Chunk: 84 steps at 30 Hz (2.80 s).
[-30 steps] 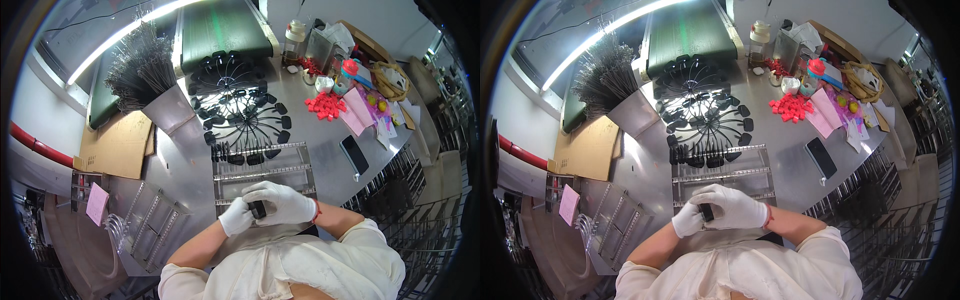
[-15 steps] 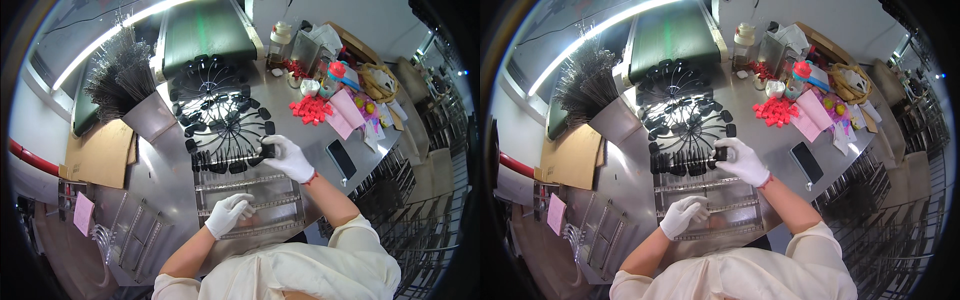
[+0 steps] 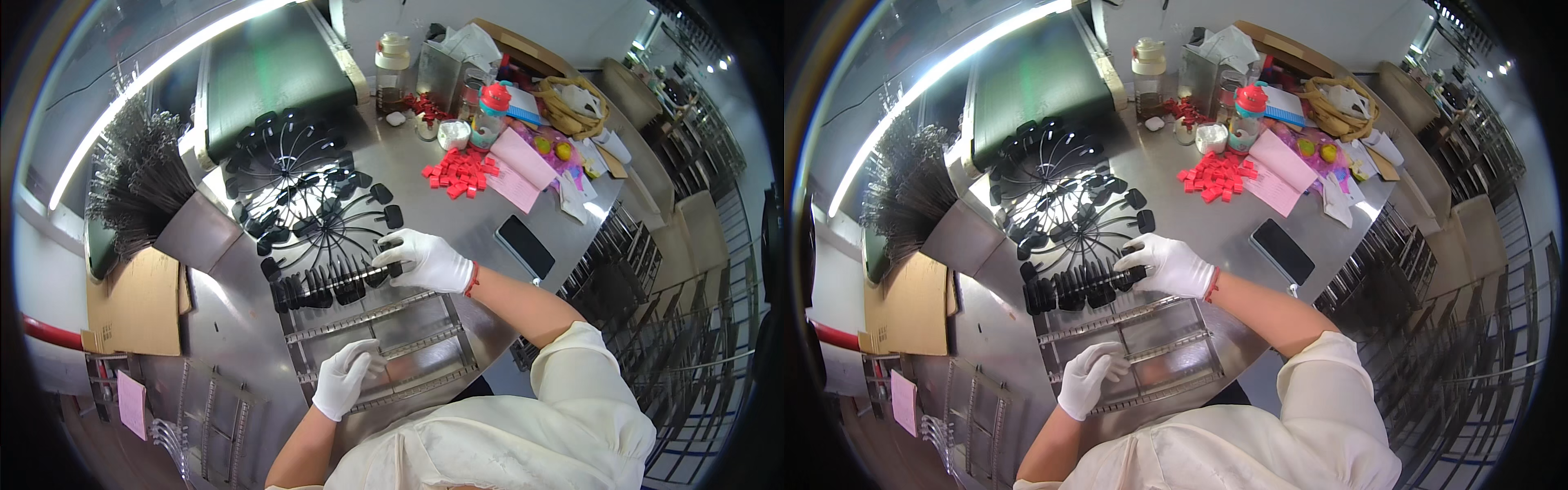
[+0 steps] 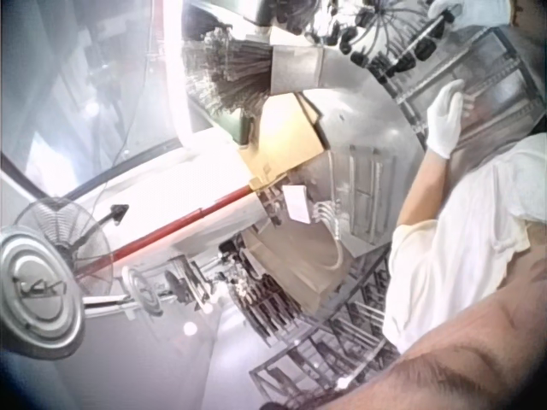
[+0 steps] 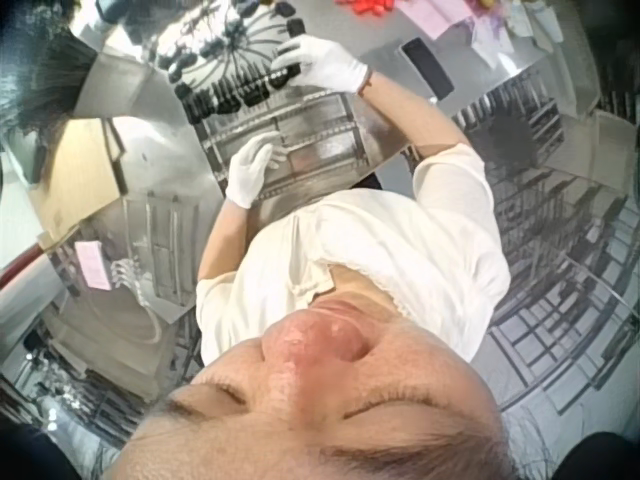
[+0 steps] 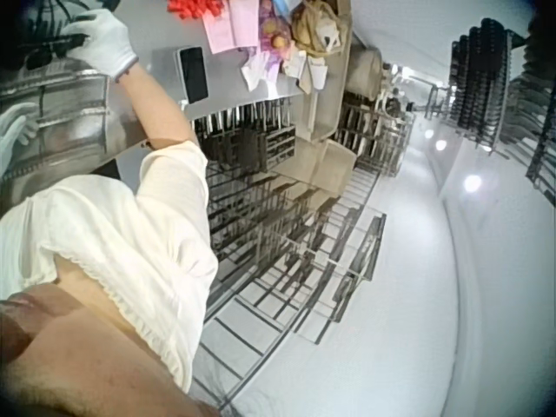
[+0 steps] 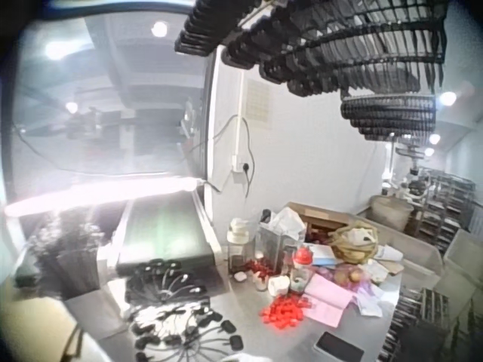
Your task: The person assembles small black components onto metal racks at a workbench. They repeatedly pick up components, place them into slots on the racks, and move the racks between the workbench and a nearby conveyor belt. The person wears white gloves and handles the parts by hand.
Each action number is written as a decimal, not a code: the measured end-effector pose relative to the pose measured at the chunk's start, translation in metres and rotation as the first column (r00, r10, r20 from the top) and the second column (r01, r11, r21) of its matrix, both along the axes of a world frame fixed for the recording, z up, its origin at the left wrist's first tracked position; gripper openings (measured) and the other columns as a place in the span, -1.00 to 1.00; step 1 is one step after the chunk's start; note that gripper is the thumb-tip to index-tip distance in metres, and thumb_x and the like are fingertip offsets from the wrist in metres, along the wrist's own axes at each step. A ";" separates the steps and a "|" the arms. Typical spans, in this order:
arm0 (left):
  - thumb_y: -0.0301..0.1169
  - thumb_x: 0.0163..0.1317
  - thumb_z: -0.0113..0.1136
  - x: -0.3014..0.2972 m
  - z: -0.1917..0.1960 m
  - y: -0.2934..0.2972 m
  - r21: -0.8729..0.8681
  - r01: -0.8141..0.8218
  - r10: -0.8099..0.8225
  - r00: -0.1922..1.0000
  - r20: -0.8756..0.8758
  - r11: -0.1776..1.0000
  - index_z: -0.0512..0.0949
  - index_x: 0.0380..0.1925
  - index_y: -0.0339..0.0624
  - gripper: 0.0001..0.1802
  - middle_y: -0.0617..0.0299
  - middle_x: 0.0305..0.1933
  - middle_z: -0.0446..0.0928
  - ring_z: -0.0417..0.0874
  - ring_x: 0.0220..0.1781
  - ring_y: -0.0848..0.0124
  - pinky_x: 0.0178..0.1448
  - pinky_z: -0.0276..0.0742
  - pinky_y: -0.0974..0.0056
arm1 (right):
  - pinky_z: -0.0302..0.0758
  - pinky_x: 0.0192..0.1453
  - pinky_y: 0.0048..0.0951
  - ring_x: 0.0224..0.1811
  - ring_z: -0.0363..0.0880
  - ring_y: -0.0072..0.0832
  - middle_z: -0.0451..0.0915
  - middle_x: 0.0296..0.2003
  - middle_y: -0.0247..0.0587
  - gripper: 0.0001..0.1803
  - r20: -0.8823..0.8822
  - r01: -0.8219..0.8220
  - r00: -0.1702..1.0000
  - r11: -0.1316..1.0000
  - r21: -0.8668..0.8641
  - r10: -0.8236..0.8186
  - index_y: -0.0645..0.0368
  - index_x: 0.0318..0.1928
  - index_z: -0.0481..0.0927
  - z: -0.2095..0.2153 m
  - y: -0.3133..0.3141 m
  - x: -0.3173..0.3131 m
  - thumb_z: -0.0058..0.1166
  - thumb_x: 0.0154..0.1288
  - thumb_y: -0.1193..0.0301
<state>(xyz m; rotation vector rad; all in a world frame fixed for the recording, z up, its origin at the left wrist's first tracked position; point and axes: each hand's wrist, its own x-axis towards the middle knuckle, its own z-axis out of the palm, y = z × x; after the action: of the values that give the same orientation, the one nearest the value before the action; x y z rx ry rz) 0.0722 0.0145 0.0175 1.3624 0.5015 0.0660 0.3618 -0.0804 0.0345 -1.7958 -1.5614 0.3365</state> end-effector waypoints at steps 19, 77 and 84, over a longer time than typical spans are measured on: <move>-0.48 0.56 -0.04 -0.001 0.003 -0.001 0.009 -0.016 0.016 0.999 -0.046 1.000 0.51 0.23 -0.38 -0.65 0.02 -0.10 0.73 0.74 -0.12 0.38 -0.06 0.63 0.33 | 0.66 -0.10 -0.36 -0.35 0.67 -0.42 0.62 0.15 -0.09 -0.50 0.246 -0.121 0.966 0.983 0.139 0.084 -0.15 0.02 0.76 -0.011 0.005 0.008 0.50 -0.03 0.37; 0.07 0.25 0.28 0.114 0.030 0.032 0.959 0.217 -0.314 0.912 -0.266 -0.181 0.26 0.50 -0.14 -0.09 0.12 0.62 0.21 0.15 0.65 0.07 0.64 -0.03 -0.25 | 0.40 0.47 -0.39 0.41 0.43 -0.46 0.48 0.36 -0.15 -0.17 -0.614 0.383 0.760 0.910 0.157 -0.214 0.28 0.45 0.31 0.051 -0.051 -0.024 0.33 0.15 0.65; -0.03 0.21 0.38 0.043 0.042 0.080 0.973 0.216 -0.007 0.976 -0.218 -0.084 0.29 0.45 -0.20 -0.11 0.02 0.52 0.33 0.23 0.61 0.07 0.61 0.02 -0.25 | 0.50 0.40 -0.30 0.26 0.60 -0.38 0.61 0.23 -0.15 -0.21 -0.413 0.293 0.872 0.956 0.009 -0.263 0.16 0.30 0.54 0.073 -0.007 -0.081 0.52 -0.04 0.50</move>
<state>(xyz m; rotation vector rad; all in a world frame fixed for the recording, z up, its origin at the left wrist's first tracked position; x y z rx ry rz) 0.1154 0.0946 0.0599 3.0366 0.4118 0.2503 0.2813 -0.0874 0.1071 -1.7292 -0.9956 0.4746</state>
